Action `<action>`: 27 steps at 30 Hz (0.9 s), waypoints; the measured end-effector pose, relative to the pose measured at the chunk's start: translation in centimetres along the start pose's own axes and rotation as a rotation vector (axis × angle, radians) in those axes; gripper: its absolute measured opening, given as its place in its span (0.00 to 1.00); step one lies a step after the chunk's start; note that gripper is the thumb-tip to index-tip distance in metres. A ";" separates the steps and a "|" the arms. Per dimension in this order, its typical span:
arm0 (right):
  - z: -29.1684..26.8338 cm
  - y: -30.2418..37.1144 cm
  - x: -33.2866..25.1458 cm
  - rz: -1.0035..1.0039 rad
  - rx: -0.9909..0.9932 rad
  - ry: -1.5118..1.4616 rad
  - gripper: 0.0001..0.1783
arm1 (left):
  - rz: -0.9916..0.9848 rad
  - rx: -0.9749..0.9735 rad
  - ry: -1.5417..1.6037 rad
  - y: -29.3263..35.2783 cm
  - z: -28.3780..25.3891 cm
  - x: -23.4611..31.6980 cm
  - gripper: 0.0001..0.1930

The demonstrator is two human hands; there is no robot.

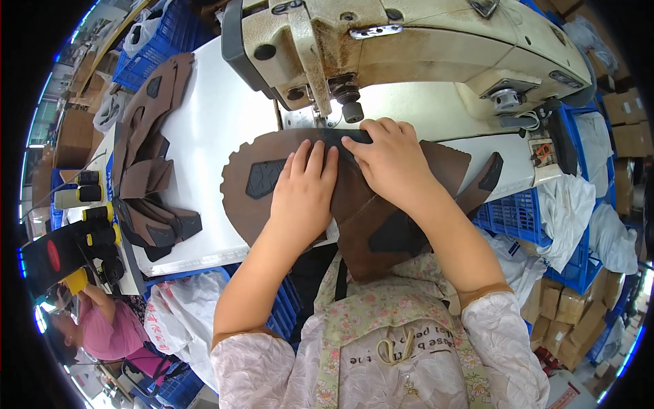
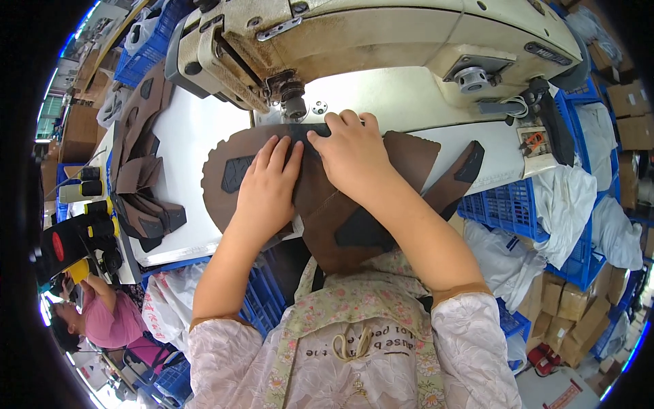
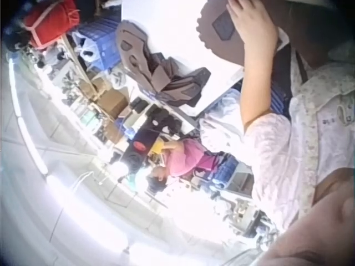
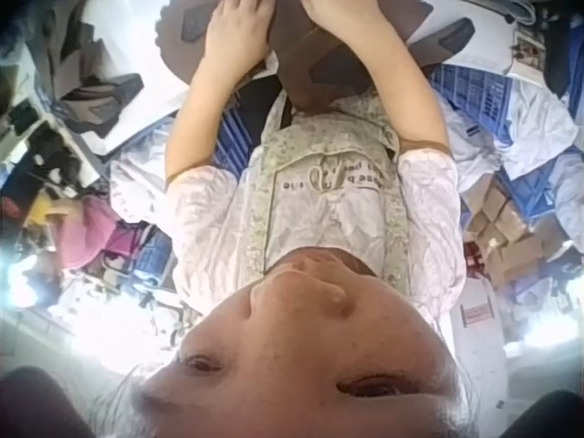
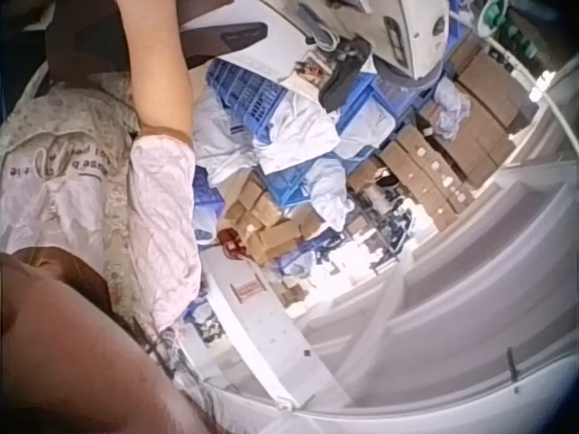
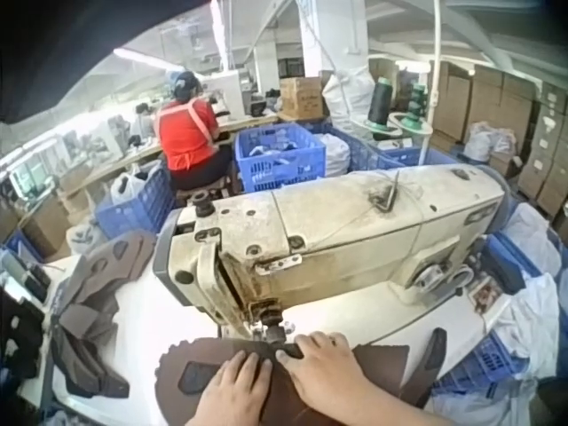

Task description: The recorder uses an industrial sewing machine to stitch together components of a shoe upper.

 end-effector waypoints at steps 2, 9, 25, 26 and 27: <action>0.0 -0.3 0.2 -0.002 0.011 0.037 0.17 | -0.003 -0.011 0.013 -0.7 -0.1 -0.3 0.37; 0.7 -1.2 0.9 0.005 0.007 0.067 0.19 | -0.022 0.010 0.007 -1.8 0.4 -1.3 0.36; 0.5 -1.7 0.9 0.001 -0.004 0.029 0.21 | -0.024 0.024 0.024 -2.1 0.3 -1.7 0.34; 0.6 -1.7 0.9 0.009 -0.010 0.026 0.21 | -0.025 0.025 0.031 -2.1 0.4 -1.7 0.34; 0.5 -1.7 0.9 0.009 -0.011 0.025 0.21 | -0.026 0.024 0.031 -2.2 0.4 -1.7 0.34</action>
Point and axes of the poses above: each hand's wrist, its own y-axis away from the middle knuckle, its own z-axis out of the palm, x = y × z, the point moved 7 cm from there along -y, towards the middle knuckle, and after that the axes turned 2 degrees about -y, right-handed, at the moved point
